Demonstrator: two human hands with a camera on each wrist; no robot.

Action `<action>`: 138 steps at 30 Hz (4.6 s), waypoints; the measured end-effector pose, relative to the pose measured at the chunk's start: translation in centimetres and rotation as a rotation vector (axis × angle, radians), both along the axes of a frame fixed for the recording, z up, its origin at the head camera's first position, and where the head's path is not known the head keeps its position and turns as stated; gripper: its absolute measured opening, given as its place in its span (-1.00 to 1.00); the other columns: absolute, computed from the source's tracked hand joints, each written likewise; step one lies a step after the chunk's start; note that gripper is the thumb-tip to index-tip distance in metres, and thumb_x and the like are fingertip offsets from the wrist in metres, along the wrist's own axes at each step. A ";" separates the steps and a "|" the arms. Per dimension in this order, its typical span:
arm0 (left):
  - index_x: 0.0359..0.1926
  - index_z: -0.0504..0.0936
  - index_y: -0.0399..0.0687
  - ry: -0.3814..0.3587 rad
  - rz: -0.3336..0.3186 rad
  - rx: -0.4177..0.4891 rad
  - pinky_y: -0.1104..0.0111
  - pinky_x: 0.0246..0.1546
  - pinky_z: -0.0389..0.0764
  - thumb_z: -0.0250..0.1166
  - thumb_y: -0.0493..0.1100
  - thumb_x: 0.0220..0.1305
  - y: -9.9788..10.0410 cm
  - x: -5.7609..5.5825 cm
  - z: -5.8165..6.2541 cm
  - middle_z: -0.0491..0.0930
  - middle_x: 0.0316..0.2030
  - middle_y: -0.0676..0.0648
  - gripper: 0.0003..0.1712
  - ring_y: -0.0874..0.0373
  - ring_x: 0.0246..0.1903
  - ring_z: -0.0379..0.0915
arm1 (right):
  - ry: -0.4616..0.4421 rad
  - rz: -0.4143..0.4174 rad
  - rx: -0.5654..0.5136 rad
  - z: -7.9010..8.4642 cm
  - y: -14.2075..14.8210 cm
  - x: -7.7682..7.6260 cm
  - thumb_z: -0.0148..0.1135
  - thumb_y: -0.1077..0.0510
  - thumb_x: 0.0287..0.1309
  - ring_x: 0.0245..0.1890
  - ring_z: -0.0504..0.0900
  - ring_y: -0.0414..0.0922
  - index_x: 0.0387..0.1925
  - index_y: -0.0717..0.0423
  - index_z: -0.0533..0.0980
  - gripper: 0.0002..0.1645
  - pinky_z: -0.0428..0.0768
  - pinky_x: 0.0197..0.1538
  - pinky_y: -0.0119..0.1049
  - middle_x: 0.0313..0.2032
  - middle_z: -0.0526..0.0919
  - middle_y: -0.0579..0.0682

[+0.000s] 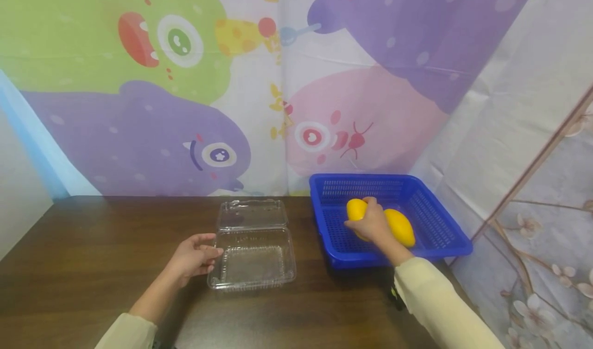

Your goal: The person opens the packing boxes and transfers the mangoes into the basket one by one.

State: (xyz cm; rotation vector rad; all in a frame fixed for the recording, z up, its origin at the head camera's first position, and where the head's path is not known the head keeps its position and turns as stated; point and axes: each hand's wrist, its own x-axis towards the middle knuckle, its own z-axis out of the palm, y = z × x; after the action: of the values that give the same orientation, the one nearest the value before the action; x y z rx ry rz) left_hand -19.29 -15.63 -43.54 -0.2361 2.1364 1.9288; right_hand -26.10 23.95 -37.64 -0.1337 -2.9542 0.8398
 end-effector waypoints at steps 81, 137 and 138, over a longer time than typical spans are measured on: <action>0.29 0.14 -0.36 0.009 0.008 0.008 0.48 -0.49 0.59 0.23 -0.34 0.18 0.0 0.1 0.3 0.51 -0.40 0.00 -0.30 0.23 -0.51 0.39 | -0.111 -0.067 0.121 -1.7 3.5 -1.5 0.41 -0.03 -0.17 0.04 0.37 0.32 0.21 0.38 0.11 0.02 0.43 0.05 0.17 0.04 0.34 0.45; 0.29 0.14 -0.39 0.018 -0.001 0.007 0.50 -0.50 0.59 0.22 -0.34 0.17 0.1 0.0 0.8 0.50 -0.42 0.02 -0.30 0.26 -0.53 0.38 | -0.305 -0.024 0.191 -2.2 2.8 -2.3 0.35 -0.03 -0.05 0.26 0.11 0.42 0.33 0.45 -0.14 0.18 0.19 0.25 0.34 0.26 0.04 0.56; 0.29 0.14 -0.39 0.018 -0.002 0.007 0.50 -0.50 0.59 0.22 -0.34 0.17 0.1 0.0 0.8 0.50 -0.42 0.02 -0.30 0.26 -0.53 0.38 | -0.304 -0.027 0.186 -2.1 2.8 -2.3 0.34 -0.03 -0.05 0.26 0.11 0.42 0.33 0.44 -0.14 0.17 0.19 0.25 0.35 0.27 0.04 0.56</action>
State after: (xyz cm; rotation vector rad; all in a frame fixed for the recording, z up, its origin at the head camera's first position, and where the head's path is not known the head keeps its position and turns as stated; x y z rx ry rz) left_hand -19.24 -15.54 -42.74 -0.2160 2.1405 1.9442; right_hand -28.38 26.77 -39.78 -0.3155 -3.2850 0.5818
